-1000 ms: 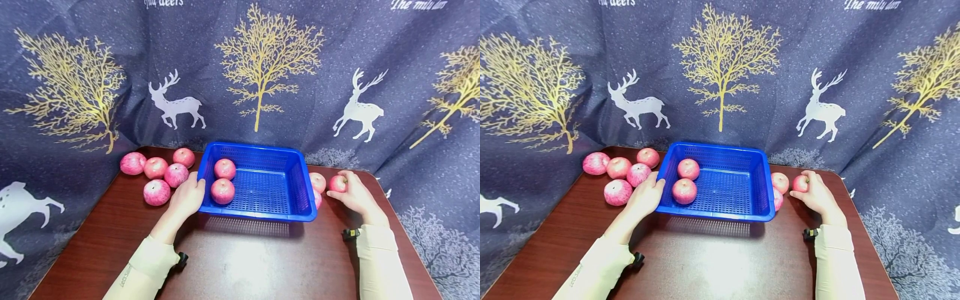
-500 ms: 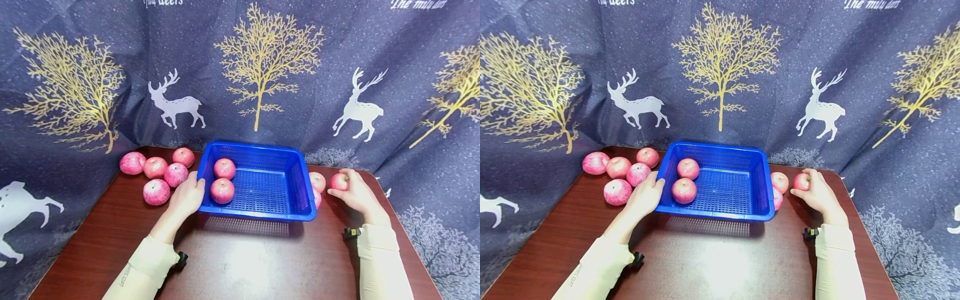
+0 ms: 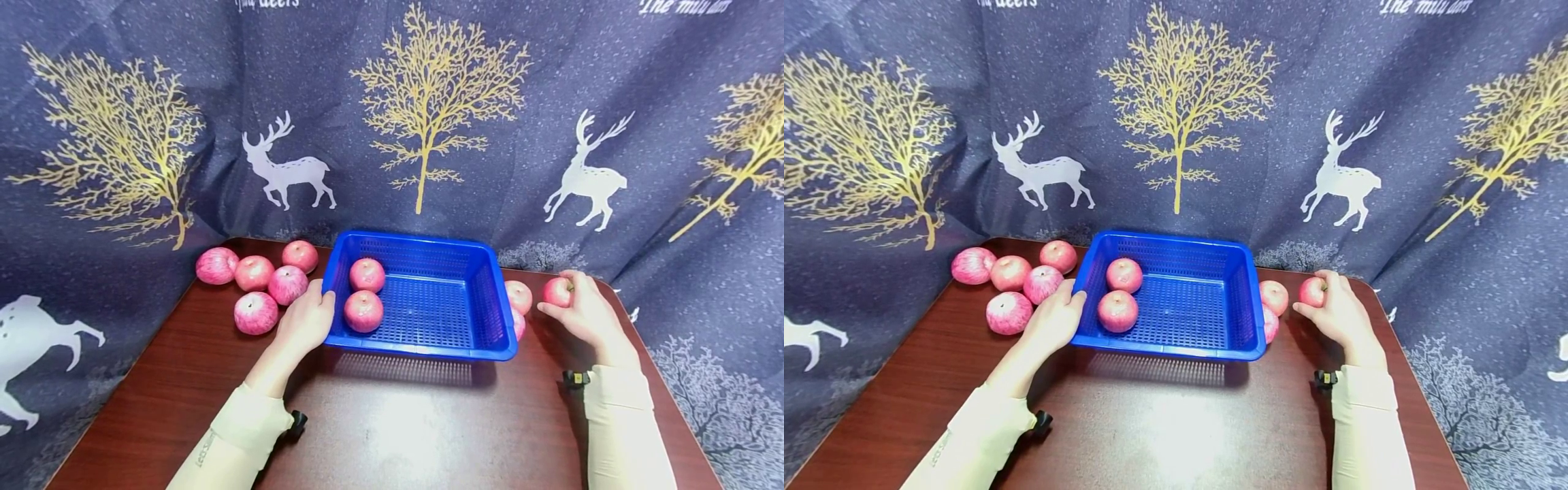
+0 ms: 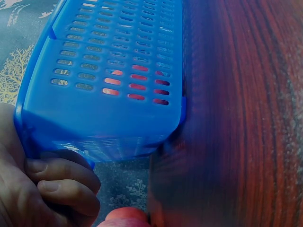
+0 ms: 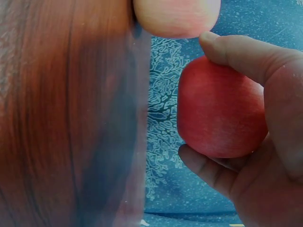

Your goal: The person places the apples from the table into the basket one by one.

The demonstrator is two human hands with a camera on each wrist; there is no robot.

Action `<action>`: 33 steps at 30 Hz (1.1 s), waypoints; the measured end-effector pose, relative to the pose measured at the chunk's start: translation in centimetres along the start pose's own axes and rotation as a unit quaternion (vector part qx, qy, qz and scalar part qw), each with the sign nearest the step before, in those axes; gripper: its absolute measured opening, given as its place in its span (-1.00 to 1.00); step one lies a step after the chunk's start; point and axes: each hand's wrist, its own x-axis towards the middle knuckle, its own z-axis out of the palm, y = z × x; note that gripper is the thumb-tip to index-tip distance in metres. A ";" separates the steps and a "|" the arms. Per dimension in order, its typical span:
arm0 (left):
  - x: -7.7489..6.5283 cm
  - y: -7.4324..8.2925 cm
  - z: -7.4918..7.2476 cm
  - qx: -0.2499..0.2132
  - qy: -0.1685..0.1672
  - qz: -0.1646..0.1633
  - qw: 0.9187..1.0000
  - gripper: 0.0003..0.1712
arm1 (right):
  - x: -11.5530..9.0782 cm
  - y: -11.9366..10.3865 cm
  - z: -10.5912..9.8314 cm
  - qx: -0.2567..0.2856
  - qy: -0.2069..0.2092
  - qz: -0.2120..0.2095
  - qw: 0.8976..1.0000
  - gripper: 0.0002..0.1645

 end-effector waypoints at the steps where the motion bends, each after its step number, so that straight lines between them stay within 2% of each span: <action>1: 0.0 0.0 0.0 0.000 -0.001 -0.001 1.000 -0.46 | 0.0 -0.1 0.0 0.000 0.004 -0.001 1.000 -0.05; 9: 0.0 0.0 -0.1 0.004 -0.005 0.000 1.000 -0.44 | 0.1 -0.3 -0.3 -0.006 0.020 -0.006 1.000 -0.03; 33: 0.0 0.0 0.0 0.003 -0.004 -0.005 1.000 -0.45 | 0.1 -1.8 -1.3 -0.016 0.019 0.016 1.000 0.01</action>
